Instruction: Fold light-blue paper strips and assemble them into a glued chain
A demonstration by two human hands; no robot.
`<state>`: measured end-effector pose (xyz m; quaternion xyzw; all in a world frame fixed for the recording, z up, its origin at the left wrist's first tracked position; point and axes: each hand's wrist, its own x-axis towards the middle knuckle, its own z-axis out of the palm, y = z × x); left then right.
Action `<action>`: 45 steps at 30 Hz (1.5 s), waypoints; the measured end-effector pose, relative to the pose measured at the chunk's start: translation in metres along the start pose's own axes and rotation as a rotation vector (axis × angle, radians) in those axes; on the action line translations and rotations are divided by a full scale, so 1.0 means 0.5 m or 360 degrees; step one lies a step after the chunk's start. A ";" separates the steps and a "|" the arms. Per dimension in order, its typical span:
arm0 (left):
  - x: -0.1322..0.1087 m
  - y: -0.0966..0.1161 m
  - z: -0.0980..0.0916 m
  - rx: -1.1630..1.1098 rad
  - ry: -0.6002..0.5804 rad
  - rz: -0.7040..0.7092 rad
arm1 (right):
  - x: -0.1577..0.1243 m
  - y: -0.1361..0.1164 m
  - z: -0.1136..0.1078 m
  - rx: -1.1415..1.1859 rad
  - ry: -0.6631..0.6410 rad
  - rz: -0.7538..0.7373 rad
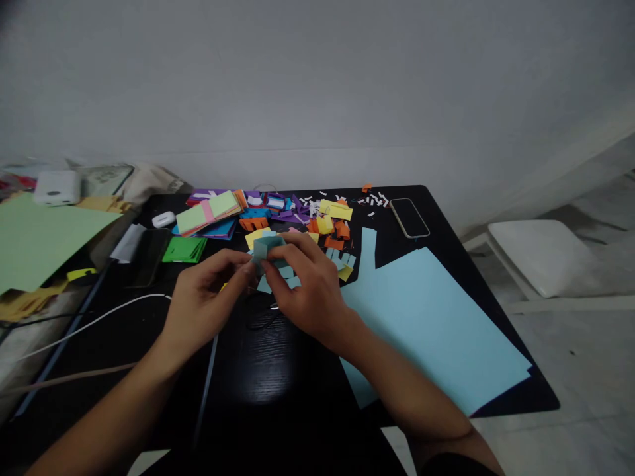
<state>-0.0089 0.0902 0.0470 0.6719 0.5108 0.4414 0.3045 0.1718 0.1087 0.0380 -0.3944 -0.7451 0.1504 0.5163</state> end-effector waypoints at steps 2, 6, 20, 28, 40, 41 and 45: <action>0.001 0.000 0.000 0.0043 0.0009 0.0032 | -0.001 0.000 0.000 -0.0021 -0.0001 -0.0016; 0.003 -0.002 0.001 0.0108 0.0002 0.0092 | -0.003 0.004 0.001 -0.0070 0.0017 -0.0086; 0.005 -0.003 -0.004 0.0205 -0.0011 0.0233 | -0.006 0.007 0.003 -0.0122 0.0046 -0.0162; 0.009 -0.007 -0.004 0.0236 0.0013 0.0278 | -0.006 0.007 0.003 -0.0115 0.0040 -0.0178; 0.007 -0.008 -0.006 0.0281 0.0019 0.0343 | -0.006 0.004 0.003 -0.0119 0.0062 -0.0174; 0.007 -0.009 -0.006 0.0277 0.0022 0.0340 | -0.006 0.004 0.003 -0.0116 0.0063 -0.0178; 0.008 -0.010 -0.007 0.0258 0.0022 0.0334 | -0.007 0.002 0.002 -0.0104 0.0043 -0.0162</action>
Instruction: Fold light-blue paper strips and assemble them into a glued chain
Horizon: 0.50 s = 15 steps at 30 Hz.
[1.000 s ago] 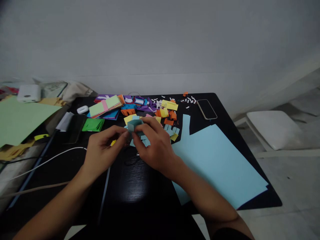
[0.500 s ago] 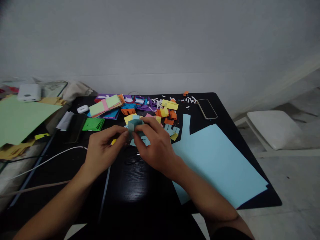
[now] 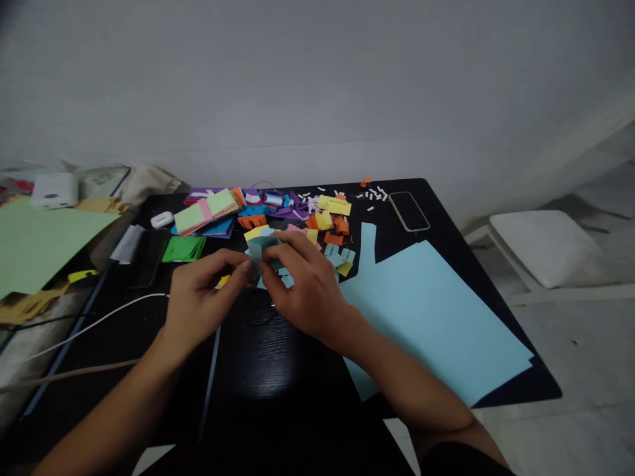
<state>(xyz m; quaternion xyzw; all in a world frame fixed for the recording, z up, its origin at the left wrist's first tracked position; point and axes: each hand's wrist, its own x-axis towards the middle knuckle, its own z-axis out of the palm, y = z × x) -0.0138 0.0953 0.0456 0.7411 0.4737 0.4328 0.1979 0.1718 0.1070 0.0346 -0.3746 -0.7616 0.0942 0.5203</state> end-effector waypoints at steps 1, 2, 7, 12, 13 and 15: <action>0.000 0.000 0.000 -0.0003 0.0001 0.0003 | 0.000 -0.001 0.000 0.0001 -0.0007 0.0003; 0.001 0.000 0.000 -0.0007 0.0000 0.0007 | 0.000 -0.001 -0.001 0.0002 -0.0010 0.0001; 0.004 0.001 0.000 -0.0024 0.0024 -0.0010 | 0.000 -0.002 -0.001 0.0000 -0.0019 -0.0012; 0.006 -0.002 0.001 -0.0041 0.0047 -0.0031 | -0.002 -0.001 0.000 0.0009 -0.0049 -0.0011; 0.006 -0.002 0.001 -0.0047 0.0047 -0.0037 | -0.002 -0.001 -0.001 0.0006 -0.0053 -0.0008; 0.006 -0.002 0.001 -0.0060 0.0055 -0.0050 | -0.002 -0.002 -0.001 -0.0003 -0.0054 -0.0014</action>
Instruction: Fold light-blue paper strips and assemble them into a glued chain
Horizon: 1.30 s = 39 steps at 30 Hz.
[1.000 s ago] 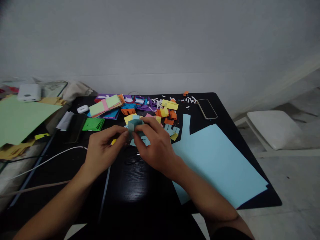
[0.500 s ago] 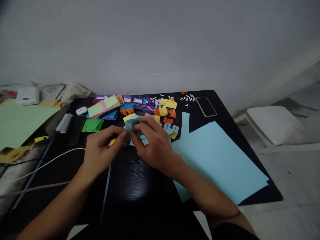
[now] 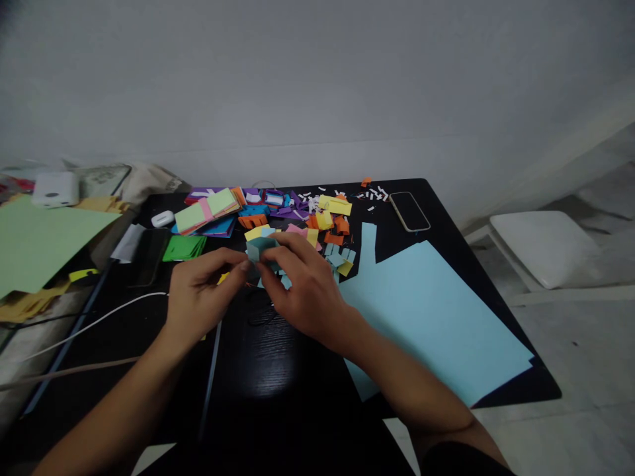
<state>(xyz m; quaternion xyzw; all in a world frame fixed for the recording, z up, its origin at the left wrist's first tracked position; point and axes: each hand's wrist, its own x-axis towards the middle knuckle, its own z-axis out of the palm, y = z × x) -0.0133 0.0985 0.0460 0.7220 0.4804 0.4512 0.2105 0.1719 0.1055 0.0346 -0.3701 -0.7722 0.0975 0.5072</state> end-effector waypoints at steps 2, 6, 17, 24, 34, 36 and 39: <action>0.000 0.001 0.000 -0.0026 0.0014 -0.0029 | 0.001 -0.001 -0.001 -0.0005 -0.0001 -0.0020; 0.000 0.003 0.001 -0.0109 0.0040 -0.0110 | 0.003 0.000 -0.002 0.0007 -0.0024 -0.0103; 0.003 0.004 -0.003 -0.0391 0.0033 -0.0333 | 0.004 0.014 -0.008 0.0109 -0.0087 -0.0158; 0.003 0.012 -0.002 -0.0526 -0.0063 -0.0401 | 0.006 0.015 -0.009 0.0124 -0.0047 -0.0125; -0.023 0.001 0.011 -0.0048 0.0088 -0.0056 | 0.001 0.016 -0.002 0.0029 -0.0018 -0.0147; -0.023 0.000 0.012 0.0013 0.0103 -0.0031 | -0.001 0.016 0.000 0.0016 -0.0012 -0.0141; -0.024 0.001 0.011 0.0043 0.0122 -0.0044 | -0.001 0.014 0.000 0.0023 0.0019 -0.0121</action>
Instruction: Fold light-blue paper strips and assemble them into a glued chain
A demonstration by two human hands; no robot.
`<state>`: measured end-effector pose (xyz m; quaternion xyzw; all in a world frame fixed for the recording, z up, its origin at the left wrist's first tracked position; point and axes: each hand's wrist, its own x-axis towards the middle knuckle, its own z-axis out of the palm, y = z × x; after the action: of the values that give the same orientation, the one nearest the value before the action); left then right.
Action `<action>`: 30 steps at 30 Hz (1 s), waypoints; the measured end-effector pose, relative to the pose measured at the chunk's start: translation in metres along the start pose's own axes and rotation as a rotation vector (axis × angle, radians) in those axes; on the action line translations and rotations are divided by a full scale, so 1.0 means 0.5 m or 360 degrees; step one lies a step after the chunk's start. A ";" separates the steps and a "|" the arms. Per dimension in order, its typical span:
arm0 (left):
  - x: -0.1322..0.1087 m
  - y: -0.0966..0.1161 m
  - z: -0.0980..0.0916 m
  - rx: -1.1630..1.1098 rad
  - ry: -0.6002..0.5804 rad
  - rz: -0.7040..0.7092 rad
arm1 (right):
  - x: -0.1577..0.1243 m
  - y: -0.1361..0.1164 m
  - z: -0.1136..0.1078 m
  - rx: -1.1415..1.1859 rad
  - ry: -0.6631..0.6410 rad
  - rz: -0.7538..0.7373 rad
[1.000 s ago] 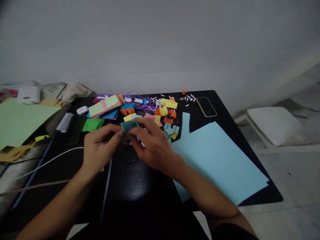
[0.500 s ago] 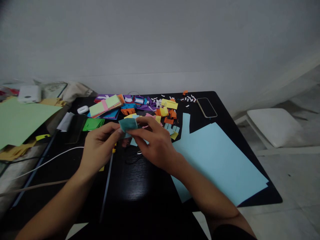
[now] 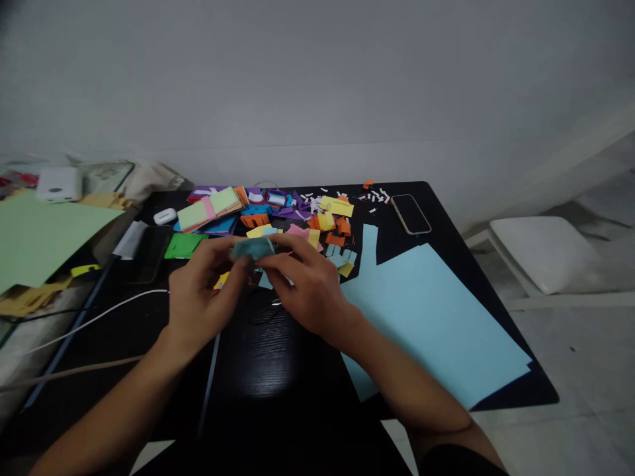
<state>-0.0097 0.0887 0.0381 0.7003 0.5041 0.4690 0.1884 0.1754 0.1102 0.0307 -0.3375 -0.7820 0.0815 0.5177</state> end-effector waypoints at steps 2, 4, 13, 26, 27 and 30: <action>0.000 0.000 0.000 -0.0020 0.0009 -0.0022 | 0.001 -0.004 0.000 0.0032 0.0019 0.0030; 0.000 0.001 0.000 -0.0035 0.0019 -0.0031 | 0.000 -0.009 0.002 0.0095 0.0036 0.0090; -0.003 0.002 -0.001 0.0110 0.0055 0.0018 | -0.009 -0.027 0.022 0.0731 0.0063 0.0726; -0.008 0.003 -0.004 0.0188 -0.0040 0.0144 | 0.006 -0.018 0.018 0.0963 -0.0039 0.0997; -0.008 0.004 -0.005 0.0167 -0.0052 0.0145 | 0.009 -0.018 0.015 0.1032 -0.0054 0.1053; -0.006 0.009 -0.011 0.0088 -0.0086 0.0135 | 0.020 -0.016 0.004 0.1266 -0.0140 0.1254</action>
<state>-0.0120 0.0831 0.0425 0.7383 0.4816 0.4434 0.1624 0.1677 0.1104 0.0411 -0.3790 -0.5267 0.5715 0.5023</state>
